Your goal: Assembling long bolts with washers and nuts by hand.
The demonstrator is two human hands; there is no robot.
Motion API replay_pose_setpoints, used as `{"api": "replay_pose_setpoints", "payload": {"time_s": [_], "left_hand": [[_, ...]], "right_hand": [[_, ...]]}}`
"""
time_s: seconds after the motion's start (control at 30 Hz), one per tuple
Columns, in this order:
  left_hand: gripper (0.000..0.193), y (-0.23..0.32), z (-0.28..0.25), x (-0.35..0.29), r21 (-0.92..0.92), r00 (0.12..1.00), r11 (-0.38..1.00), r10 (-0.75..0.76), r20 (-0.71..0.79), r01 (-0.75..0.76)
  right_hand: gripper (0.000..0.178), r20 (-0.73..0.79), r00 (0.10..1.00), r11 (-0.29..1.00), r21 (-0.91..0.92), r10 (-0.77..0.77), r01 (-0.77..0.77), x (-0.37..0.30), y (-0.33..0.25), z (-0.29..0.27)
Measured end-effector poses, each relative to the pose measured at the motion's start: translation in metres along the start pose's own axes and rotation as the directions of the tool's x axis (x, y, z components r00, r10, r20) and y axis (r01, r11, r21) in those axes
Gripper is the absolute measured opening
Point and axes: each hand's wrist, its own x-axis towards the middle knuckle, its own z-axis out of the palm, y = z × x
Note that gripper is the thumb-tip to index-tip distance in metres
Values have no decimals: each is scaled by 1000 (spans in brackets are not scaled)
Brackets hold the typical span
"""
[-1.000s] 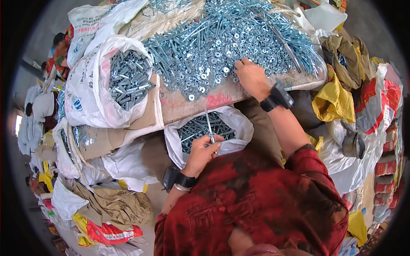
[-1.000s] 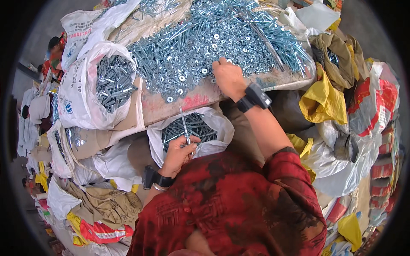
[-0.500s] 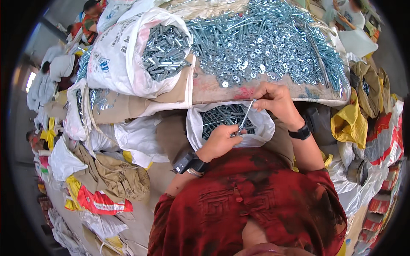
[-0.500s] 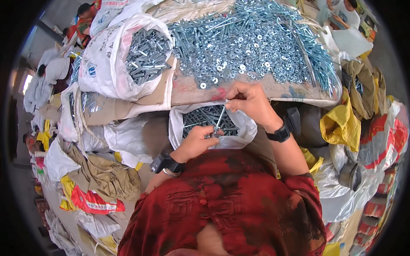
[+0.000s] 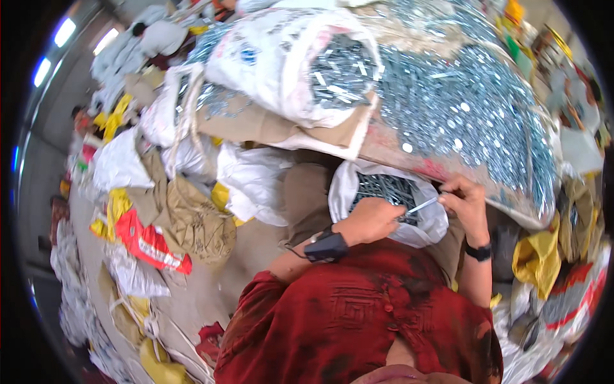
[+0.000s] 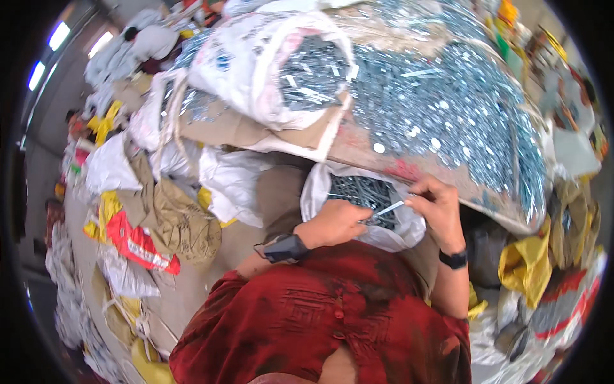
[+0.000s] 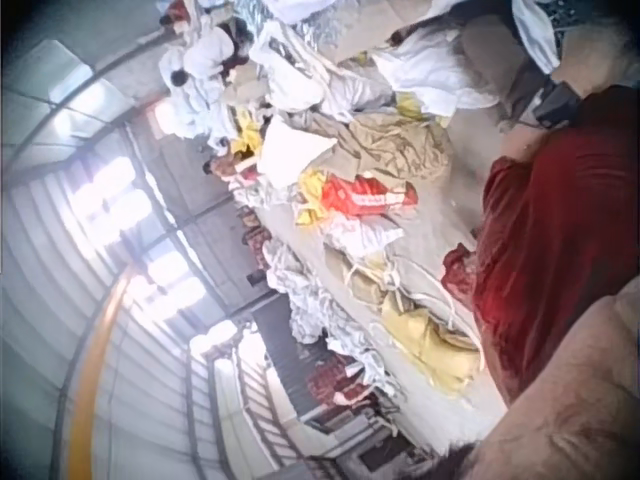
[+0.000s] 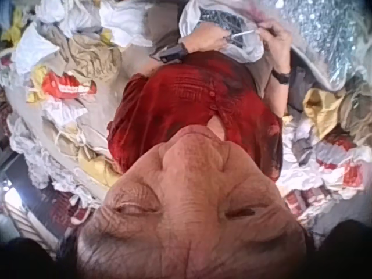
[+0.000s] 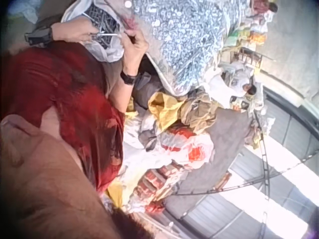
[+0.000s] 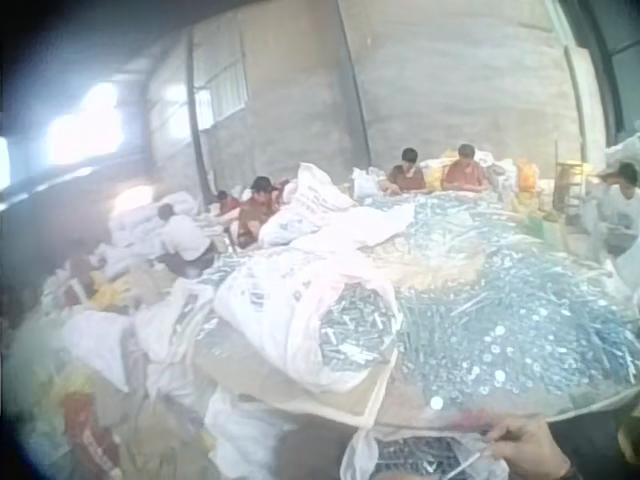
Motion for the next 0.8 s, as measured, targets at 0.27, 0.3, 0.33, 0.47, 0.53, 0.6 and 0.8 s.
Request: {"api": "replay_pose_setpoints", "payload": {"time_s": [0.27,0.3,0.33,0.47,0.53,0.6,0.8], "left_hand": [[20,-8,-11,-3,-120,994,991,69,86,-58],[20,-9,-9,-2,-393,976,916,152,158,-79],[21,-9,-7,-1,-637,946,768,252,203,-68],[14,3,-24,6,-742,949,665,174,263,83],[13,-9,-16,7,-776,985,619,19,170,121],[16,-12,-23,6,-718,996,692,-17,83,72],[16,-10,-10,3,-661,995,744,-59,76,95]], "right_hand": [[16,8,998,986,158,-60,58,-4,11,7],[17,81,986,969,210,-147,127,-5,14,7],[20,149,961,946,266,-233,188,-4,15,9],[22,245,967,902,429,-70,-43,-5,12,19],[19,274,962,869,479,-17,-121,-7,9,34],[22,302,953,826,539,-7,-164,-8,10,41],[19,257,941,957,241,-221,159,8,32,48]]}}
